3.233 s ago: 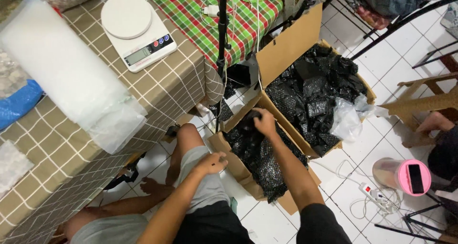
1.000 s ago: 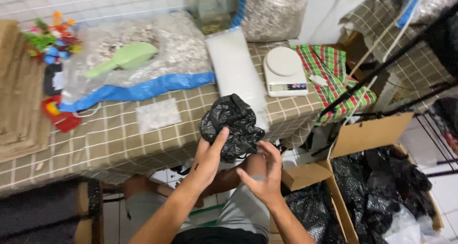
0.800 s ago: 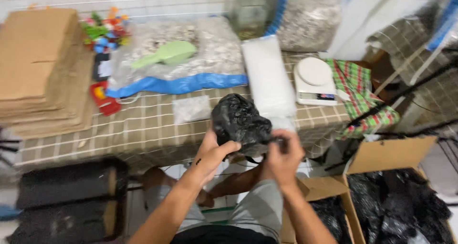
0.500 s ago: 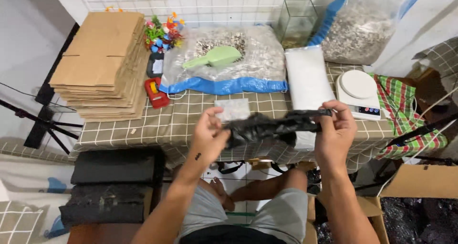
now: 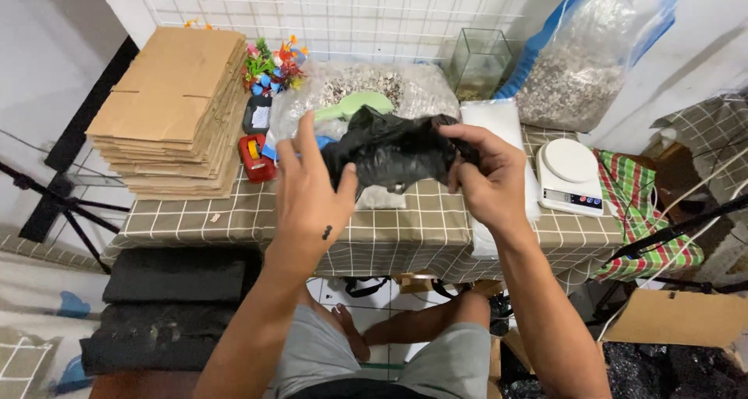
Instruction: The person scoops small white stones from a large bag into a small plastic bag using a green scoop, weighs it on a digital scale, and then places the small bag into a larger black shipping bag which they seal.
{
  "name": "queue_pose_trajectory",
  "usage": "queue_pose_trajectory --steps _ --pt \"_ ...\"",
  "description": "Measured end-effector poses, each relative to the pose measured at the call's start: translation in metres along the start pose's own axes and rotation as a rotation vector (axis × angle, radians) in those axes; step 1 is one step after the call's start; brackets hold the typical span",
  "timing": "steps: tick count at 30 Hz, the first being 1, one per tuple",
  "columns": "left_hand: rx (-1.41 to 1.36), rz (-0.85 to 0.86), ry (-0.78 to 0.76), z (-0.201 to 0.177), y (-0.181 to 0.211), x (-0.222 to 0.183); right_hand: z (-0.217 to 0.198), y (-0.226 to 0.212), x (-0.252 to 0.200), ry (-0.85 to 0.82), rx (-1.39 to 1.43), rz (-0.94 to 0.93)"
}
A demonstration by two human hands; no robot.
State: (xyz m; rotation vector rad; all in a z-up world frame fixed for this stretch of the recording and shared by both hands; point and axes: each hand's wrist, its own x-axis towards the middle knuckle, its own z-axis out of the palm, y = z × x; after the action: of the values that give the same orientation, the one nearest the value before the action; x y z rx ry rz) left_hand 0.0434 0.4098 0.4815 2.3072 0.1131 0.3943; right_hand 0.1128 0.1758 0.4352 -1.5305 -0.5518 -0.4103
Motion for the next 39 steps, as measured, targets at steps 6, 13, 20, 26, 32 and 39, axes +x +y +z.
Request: queue_pose_trajectory --steps 6,13,20,26,32,39 --pt "-0.144 0.648 0.564 0.017 0.017 -0.02 0.013 -0.054 -0.003 -0.207 -0.256 -0.135" --pt "-0.311 0.489 -0.009 0.08 -0.006 0.045 0.015 -0.052 -0.031 -0.226 -0.354 -0.343" --pt "-0.101 0.457 -0.337 0.134 -0.043 0.07 0.003 -0.028 -0.065 -0.244 -0.599 -0.663" --pt "0.166 0.398 -0.718 0.167 -0.098 0.056 -0.016 -0.004 -0.059 -0.229 -0.64 -0.494" --pt "0.406 0.271 -0.657 0.173 -0.09 0.057 -0.001 -0.032 -0.049 -0.252 -0.634 -0.511" --pt "0.397 -0.099 -0.716 0.2 -0.079 0.058 0.012 -0.037 -0.06 -0.395 -0.606 -0.415"
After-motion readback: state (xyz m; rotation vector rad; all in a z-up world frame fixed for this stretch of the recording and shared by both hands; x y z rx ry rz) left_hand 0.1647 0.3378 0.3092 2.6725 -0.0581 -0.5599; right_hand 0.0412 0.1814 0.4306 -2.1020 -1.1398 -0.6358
